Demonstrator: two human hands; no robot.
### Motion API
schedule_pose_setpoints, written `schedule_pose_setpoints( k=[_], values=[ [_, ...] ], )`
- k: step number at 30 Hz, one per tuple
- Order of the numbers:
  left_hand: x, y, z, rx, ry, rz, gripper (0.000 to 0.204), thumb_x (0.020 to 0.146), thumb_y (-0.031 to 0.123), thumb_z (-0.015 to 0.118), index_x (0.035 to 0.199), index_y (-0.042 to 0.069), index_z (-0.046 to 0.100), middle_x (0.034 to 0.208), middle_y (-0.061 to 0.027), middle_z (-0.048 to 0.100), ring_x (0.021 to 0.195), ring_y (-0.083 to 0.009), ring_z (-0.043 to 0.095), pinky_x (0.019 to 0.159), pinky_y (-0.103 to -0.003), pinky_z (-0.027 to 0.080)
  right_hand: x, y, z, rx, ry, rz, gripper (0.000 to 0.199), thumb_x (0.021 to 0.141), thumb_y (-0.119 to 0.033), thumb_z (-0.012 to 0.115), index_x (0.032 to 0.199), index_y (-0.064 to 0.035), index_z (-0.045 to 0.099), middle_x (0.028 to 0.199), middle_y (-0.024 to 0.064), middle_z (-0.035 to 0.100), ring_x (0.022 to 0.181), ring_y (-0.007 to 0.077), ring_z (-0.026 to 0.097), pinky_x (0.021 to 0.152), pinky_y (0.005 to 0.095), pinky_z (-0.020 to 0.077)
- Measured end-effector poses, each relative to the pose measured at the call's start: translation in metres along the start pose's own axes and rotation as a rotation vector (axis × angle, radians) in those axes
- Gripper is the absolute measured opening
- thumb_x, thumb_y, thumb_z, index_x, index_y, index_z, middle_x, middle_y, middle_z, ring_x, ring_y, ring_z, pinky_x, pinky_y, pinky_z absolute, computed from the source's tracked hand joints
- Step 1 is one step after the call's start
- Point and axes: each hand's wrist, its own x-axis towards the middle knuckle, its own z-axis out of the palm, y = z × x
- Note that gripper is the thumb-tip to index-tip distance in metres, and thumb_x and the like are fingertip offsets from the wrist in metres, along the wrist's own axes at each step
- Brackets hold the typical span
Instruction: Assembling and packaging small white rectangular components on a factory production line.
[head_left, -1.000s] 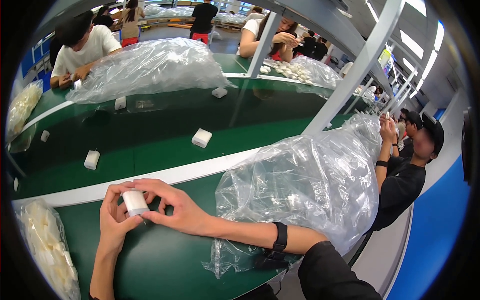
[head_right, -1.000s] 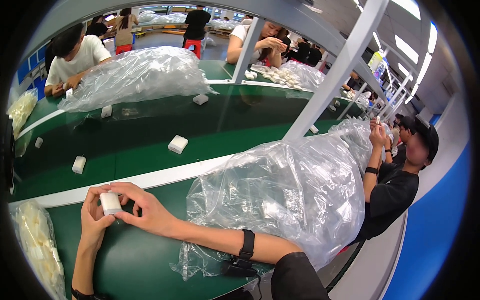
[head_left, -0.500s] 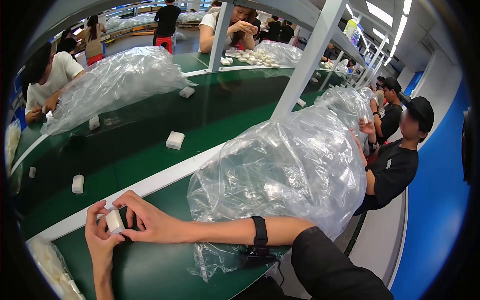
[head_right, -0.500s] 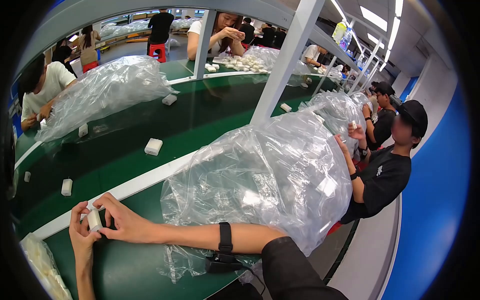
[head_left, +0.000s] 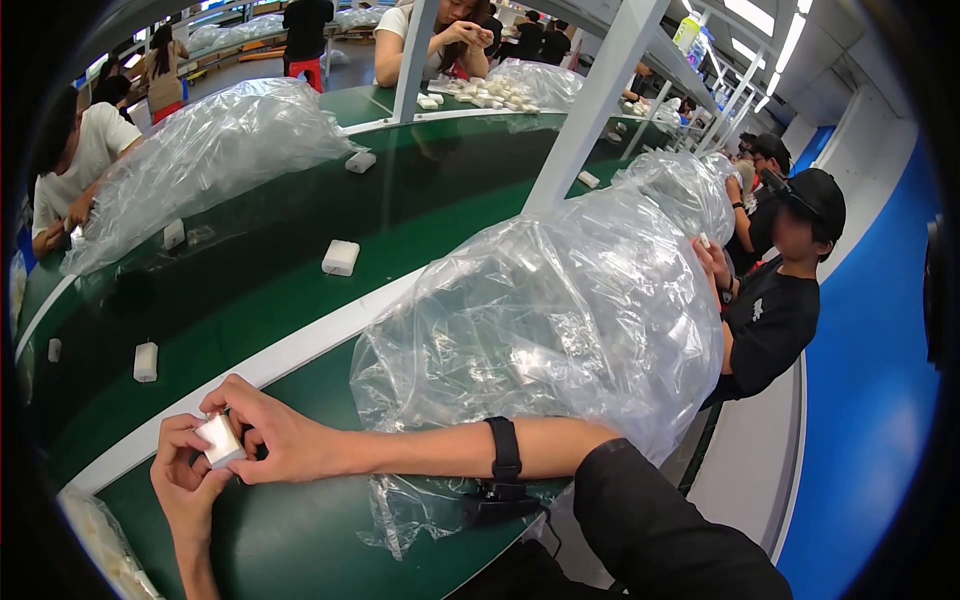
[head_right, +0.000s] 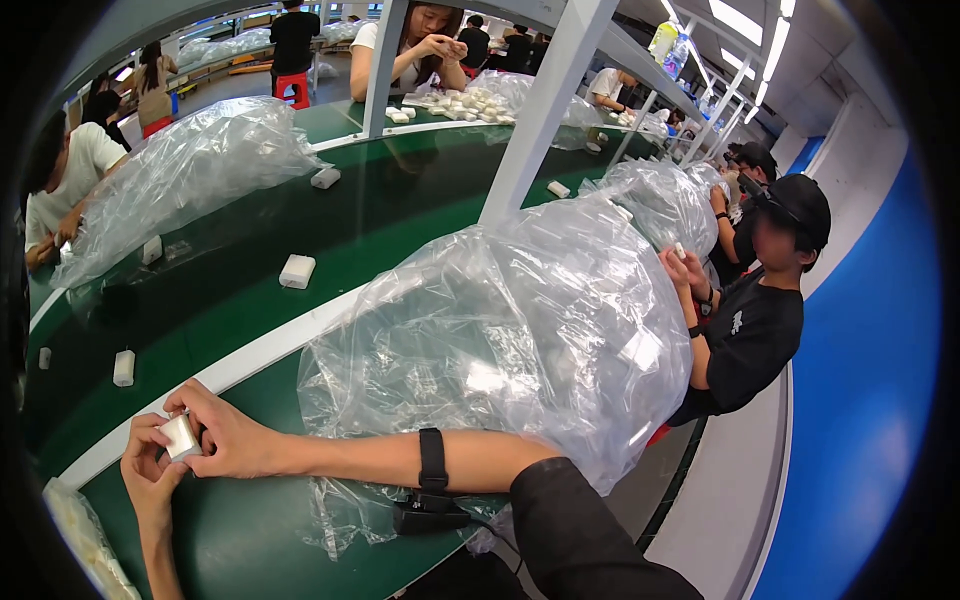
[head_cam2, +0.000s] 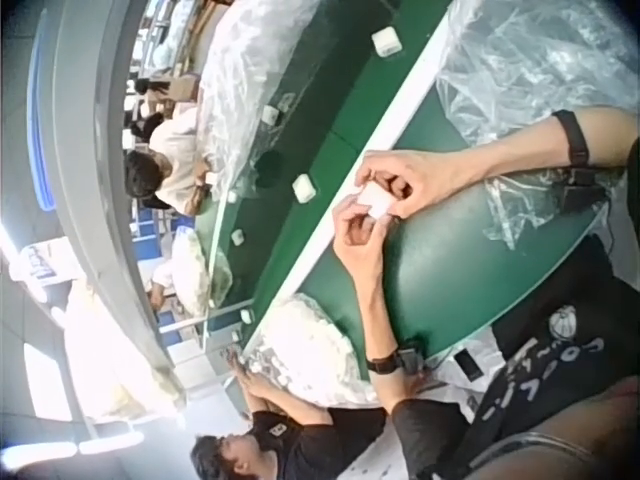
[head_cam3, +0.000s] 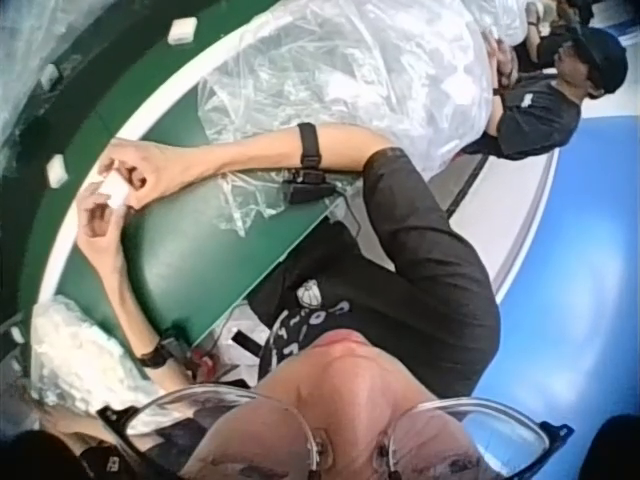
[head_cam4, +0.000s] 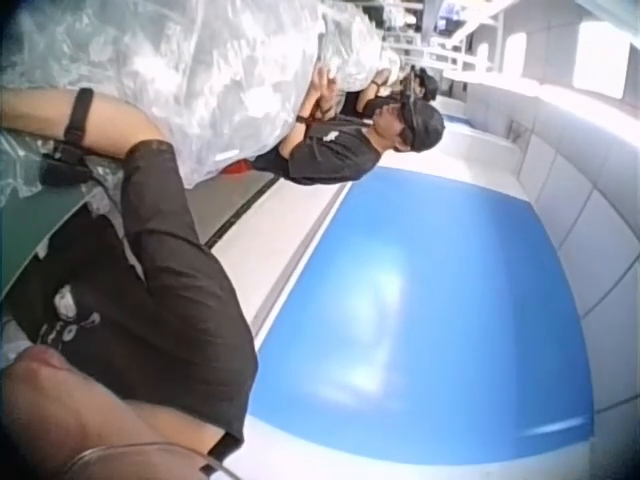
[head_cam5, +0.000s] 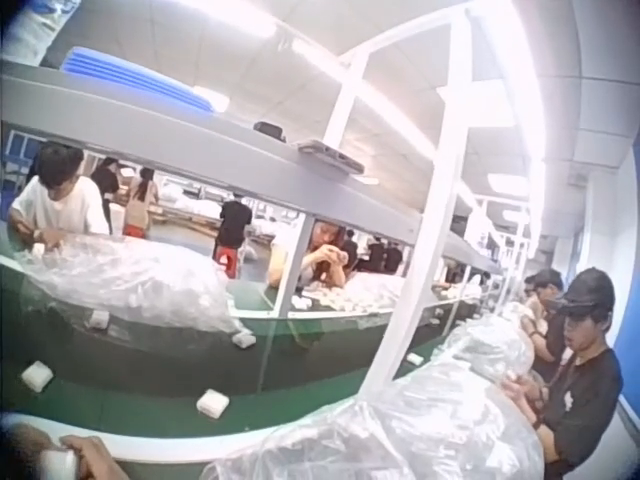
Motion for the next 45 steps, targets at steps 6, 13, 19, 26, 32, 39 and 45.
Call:
schedule_pose_setpoints(
  k=[6,13,19,26,32,39,45],
  values=[
    [-0.005,0.007,0.009,0.186,0.024,0.205,0.037,0.07,0.002,0.088,0.071,0.005,0.051,0.11,-0.0108,0.058,0.098,-0.0166,0.058,0.081,-0.027,0.048,-0.004,-0.009,-0.005,0.005,-0.001,0.032,0.055,0.074,-0.002,0.078,0.123,0.0013,0.055,0.113,0.0082,0.048,0.092,0.015,0.064,0.068,0.0258,0.0572],
    [-0.008,0.004,-0.002,0.342,-0.066,0.377,0.034,0.076,-0.004,0.084,0.071,0.004,0.051,0.112,-0.0111,0.062,0.093,-0.0131,0.064,0.07,-0.027,0.052,-0.002,-0.022,-0.001,-0.141,0.013,-0.061,0.055,0.077,0.004,0.075,0.129,0.0015,0.055,0.12,0.0094,0.051,0.098,0.0156,0.063,0.079,0.0285,0.0599],
    [-0.005,0.007,0.002,0.085,-0.006,0.333,0.055,0.077,-0.007,0.081,0.128,0.003,0.059,0.134,-0.0117,0.054,0.1,-0.0175,0.065,0.076,-0.029,0.058,0.001,-0.015,0.0,-0.313,-0.012,-0.18,0.063,0.077,0.007,0.071,0.136,-0.0031,0.051,0.128,0.0111,0.046,0.105,0.0205,0.06,0.084,0.0328,0.0573],
    [-0.002,0.004,-0.006,0.146,-0.11,0.274,0.068,0.076,-0.009,0.081,0.138,0.0,0.054,0.135,-0.0125,0.052,0.108,-0.0194,0.064,0.077,-0.03,0.056,0.0,-0.014,-0.003,-0.359,-0.033,-0.197,0.068,0.075,0.009,0.069,0.138,-0.0051,0.05,0.13,0.0117,0.044,0.106,0.0217,0.059,0.082,0.0331,0.0568],
    [-0.003,0.004,-0.006,0.111,-0.111,0.251,0.07,0.075,-0.009,0.082,0.139,0.0,0.054,0.135,-0.0119,0.051,0.111,-0.0193,0.063,0.076,-0.03,0.056,0.001,-0.017,-0.001,-0.391,-0.017,-0.173,0.069,0.074,0.009,0.069,0.139,-0.0048,0.05,0.134,0.0126,0.043,0.105,0.0205,0.059,0.079,0.0313,0.0573],
    [-0.003,0.006,-0.009,0.207,-0.076,0.343,0.066,0.077,-0.003,0.081,0.139,0.007,0.058,0.127,-0.0094,0.054,0.107,-0.0172,0.062,0.077,-0.027,0.059,0.002,-0.016,-0.003,-0.388,-0.015,-0.035,0.065,0.078,0.004,0.073,0.139,-0.0043,0.055,0.14,0.0124,0.049,0.103,0.0216,0.065,0.075,0.0288,0.0578],
    [-0.004,0.007,-0.008,0.197,-0.069,0.326,0.067,0.076,-0.001,0.083,0.138,0.007,0.059,0.132,-0.0095,0.05,0.111,-0.0182,0.058,0.079,-0.028,0.059,0.005,-0.016,-0.002,-0.419,-0.069,-0.087,0.068,0.081,0.003,0.071,0.145,-0.0058,0.051,0.147,0.0123,0.047,0.11,0.0223,0.063,0.079,0.0292,0.0564]
  ],
)
